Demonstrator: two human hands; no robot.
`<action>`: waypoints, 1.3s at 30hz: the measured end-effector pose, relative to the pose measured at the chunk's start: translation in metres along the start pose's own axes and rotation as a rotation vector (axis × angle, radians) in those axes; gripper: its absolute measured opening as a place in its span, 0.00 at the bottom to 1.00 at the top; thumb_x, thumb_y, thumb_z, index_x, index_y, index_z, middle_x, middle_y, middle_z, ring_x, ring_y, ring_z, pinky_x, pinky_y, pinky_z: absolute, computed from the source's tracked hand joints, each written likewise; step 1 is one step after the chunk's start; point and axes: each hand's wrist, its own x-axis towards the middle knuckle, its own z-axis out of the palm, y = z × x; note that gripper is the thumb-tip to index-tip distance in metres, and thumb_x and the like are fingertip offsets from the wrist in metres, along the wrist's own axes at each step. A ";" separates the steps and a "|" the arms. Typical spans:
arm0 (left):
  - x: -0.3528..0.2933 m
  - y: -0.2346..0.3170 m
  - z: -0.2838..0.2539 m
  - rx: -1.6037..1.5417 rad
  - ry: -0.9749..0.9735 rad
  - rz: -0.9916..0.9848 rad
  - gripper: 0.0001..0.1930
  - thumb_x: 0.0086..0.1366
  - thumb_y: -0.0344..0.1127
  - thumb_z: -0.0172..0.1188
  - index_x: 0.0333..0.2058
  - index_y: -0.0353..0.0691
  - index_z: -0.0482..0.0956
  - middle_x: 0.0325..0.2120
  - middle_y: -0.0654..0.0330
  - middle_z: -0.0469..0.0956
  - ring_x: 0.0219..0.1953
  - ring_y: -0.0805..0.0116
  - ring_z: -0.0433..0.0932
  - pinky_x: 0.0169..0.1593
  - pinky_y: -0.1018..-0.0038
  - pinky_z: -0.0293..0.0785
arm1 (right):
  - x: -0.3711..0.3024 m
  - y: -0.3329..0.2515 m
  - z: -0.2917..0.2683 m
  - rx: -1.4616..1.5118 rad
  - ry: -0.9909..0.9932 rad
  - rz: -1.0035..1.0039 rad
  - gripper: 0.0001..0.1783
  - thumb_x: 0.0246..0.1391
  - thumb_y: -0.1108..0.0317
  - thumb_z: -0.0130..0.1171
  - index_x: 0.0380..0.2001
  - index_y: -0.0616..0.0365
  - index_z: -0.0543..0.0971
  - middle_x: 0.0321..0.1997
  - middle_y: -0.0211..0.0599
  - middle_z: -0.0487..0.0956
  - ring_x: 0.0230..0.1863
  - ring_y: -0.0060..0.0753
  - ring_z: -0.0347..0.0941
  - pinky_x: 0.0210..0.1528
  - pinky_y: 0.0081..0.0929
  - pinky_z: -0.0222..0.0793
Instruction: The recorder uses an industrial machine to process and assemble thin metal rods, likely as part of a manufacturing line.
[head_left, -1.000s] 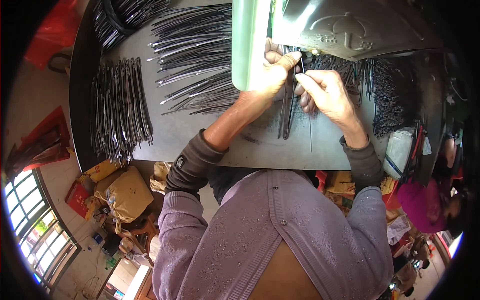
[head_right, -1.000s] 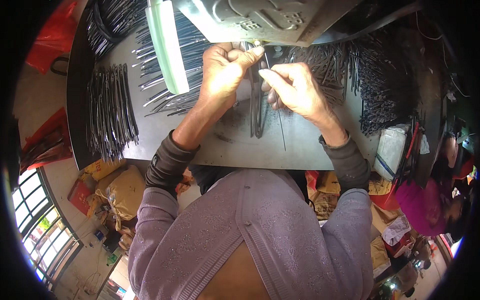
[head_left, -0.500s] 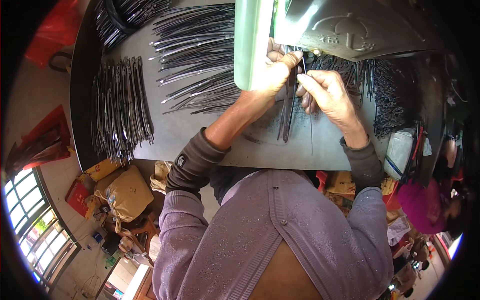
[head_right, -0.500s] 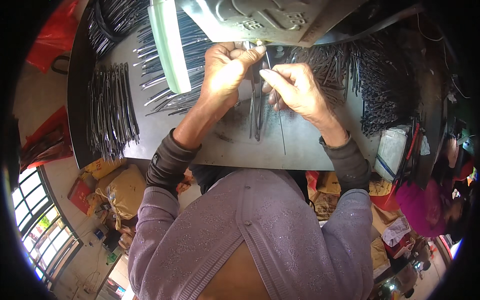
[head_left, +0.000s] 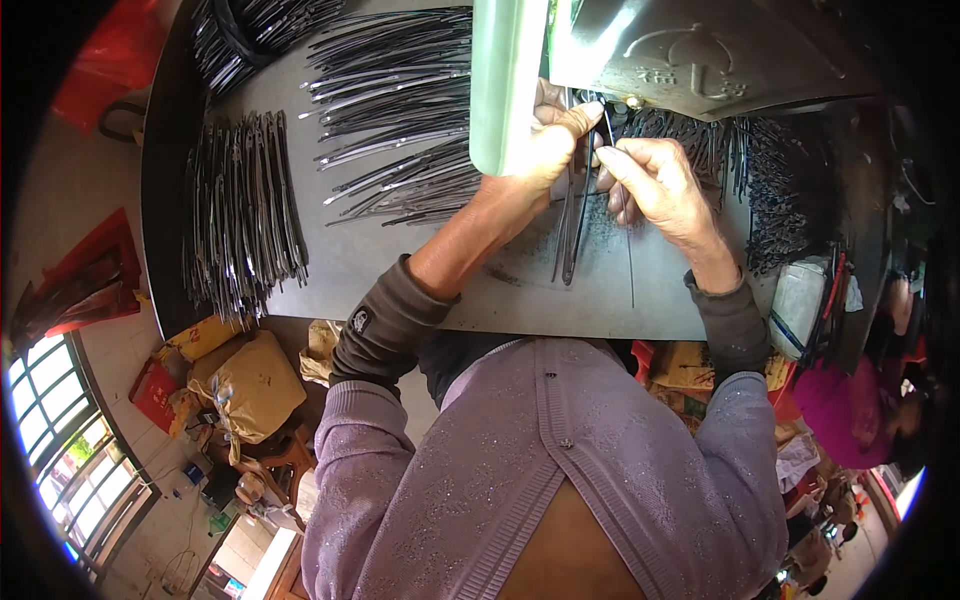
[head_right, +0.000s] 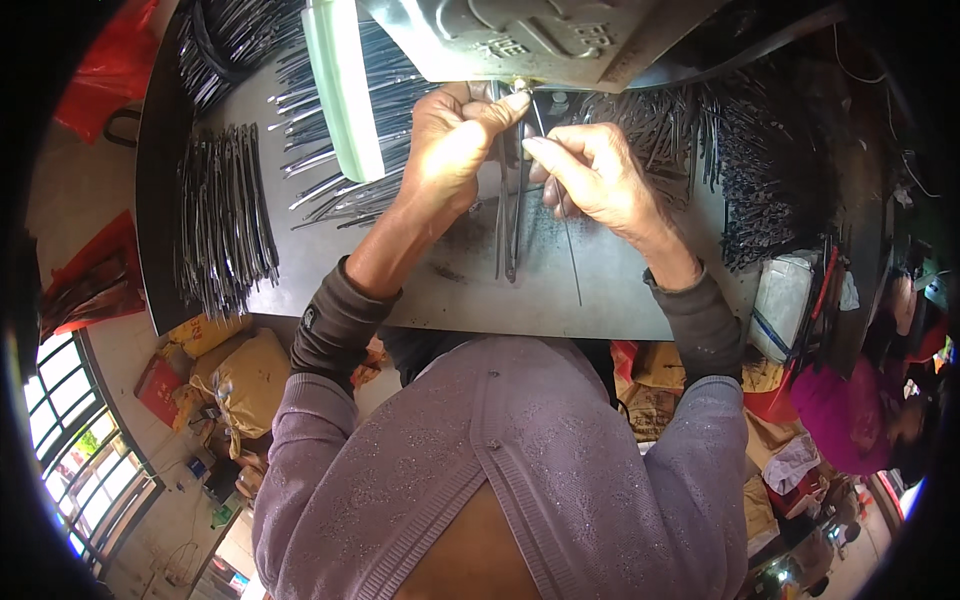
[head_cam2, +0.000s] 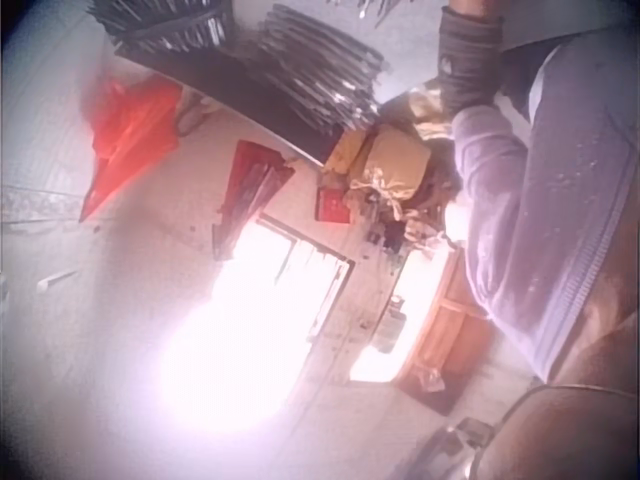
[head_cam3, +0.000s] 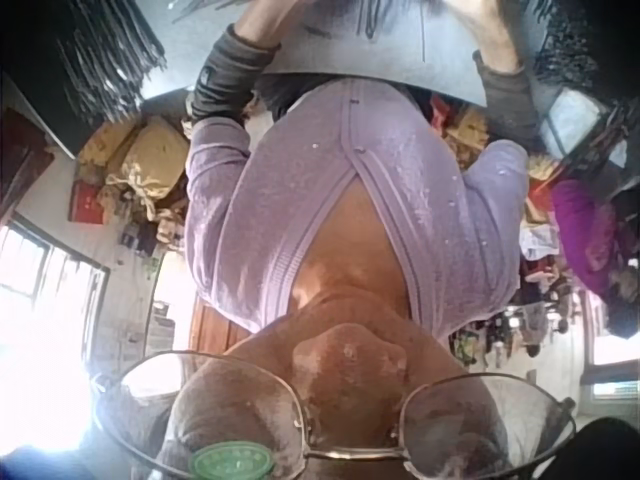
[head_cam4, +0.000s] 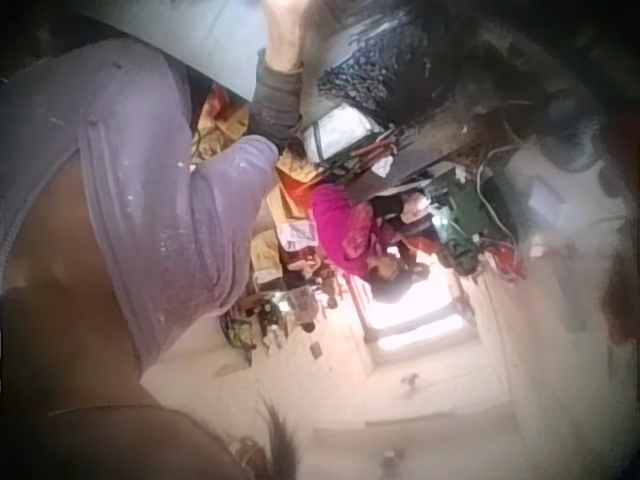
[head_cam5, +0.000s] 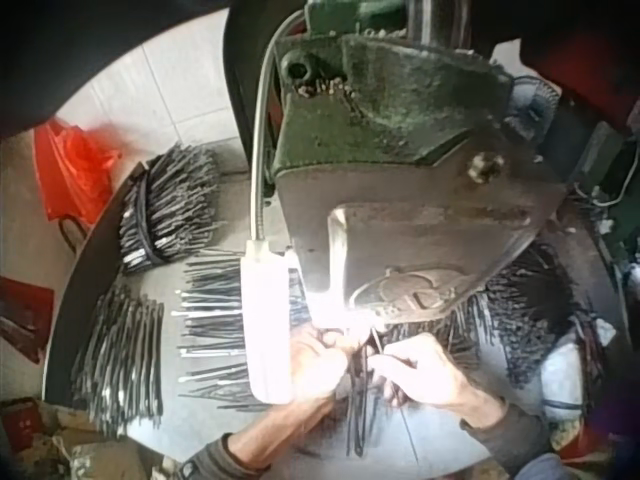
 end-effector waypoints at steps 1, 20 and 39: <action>0.000 -0.001 0.000 -0.033 -0.004 -0.005 0.08 0.52 0.29 0.62 0.28 0.31 0.74 0.16 0.64 0.74 0.16 0.80 0.68 0.24 0.84 0.64 | 0.001 -0.001 -0.001 -0.035 0.000 -0.010 0.16 0.53 0.63 0.49 0.19 0.64 0.74 0.13 0.31 0.71 0.12 0.16 0.66 0.14 0.12 0.62; 0.008 0.006 -0.008 -0.037 -0.147 -0.096 0.05 0.55 0.28 0.57 0.30 0.33 0.76 0.21 0.61 0.75 0.18 0.76 0.72 0.20 0.80 0.69 | -0.027 0.008 -0.034 -0.082 0.276 -0.078 0.14 0.54 0.64 0.51 0.26 0.65 0.76 0.20 0.33 0.75 0.20 0.17 0.70 0.22 0.13 0.66; -0.073 0.064 -0.142 1.723 0.392 0.578 0.13 0.45 0.29 0.64 0.32 0.37 0.77 0.27 0.55 0.76 0.32 0.57 0.73 0.37 0.67 0.68 | -0.035 0.023 -0.023 -0.875 0.279 -0.377 0.05 0.41 0.74 0.59 0.22 0.61 0.73 0.22 0.37 0.71 0.21 0.33 0.69 0.23 0.27 0.64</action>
